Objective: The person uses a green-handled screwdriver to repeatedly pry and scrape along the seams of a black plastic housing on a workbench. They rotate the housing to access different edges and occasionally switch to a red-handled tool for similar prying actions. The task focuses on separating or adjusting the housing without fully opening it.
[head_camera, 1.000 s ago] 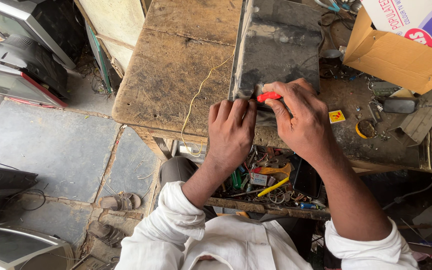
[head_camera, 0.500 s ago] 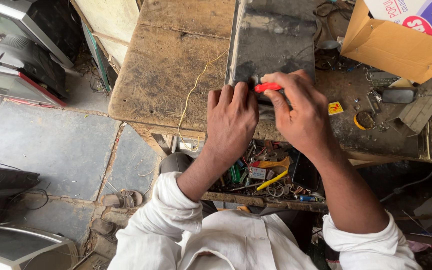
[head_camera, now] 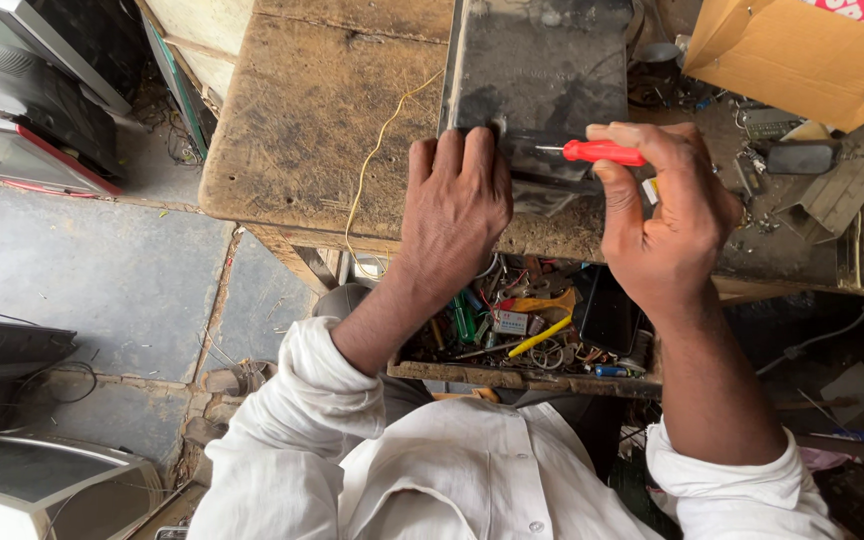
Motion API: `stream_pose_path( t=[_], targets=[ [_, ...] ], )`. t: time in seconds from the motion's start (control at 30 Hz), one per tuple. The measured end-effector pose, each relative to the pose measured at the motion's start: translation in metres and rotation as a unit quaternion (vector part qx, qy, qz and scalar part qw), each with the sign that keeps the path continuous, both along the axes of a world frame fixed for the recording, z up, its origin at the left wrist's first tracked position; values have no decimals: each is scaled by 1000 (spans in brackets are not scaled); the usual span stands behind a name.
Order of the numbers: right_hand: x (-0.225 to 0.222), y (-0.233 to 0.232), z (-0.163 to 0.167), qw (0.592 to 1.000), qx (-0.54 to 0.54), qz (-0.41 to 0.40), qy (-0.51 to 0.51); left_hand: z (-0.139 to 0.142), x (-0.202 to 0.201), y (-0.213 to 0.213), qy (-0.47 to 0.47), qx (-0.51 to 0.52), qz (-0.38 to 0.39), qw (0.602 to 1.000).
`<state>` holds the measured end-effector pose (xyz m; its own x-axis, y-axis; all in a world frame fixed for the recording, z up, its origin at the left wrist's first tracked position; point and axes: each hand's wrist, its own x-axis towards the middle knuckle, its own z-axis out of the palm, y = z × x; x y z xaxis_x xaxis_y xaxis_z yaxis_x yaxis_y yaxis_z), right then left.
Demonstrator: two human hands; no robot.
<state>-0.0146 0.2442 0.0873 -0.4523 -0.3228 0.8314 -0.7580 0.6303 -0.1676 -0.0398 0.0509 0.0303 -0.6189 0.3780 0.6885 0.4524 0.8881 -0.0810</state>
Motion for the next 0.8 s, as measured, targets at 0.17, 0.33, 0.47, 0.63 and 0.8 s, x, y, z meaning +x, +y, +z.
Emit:
stream_pose_path(
  t=[0.17,0.33,0.47,0.63,0.8],
  targets=[
    [1,14,-15,997,-71,41,-7,-7,2,-5,27,29,-15,999],
    [14,38,-41,988,-152,33,-19,-28,37,-10,-9,126,-119,985],
    [27,55,-64,973,-213,11,-88,-61,51,-6,-124,152,-170,966],
    [44,64,-100,967,-130,-76,-208,-102,51,-9,-207,227,-215,927],
    [55,46,-147,945,-114,-78,-298,-116,51,-22,-212,431,-161,862]
  ],
)
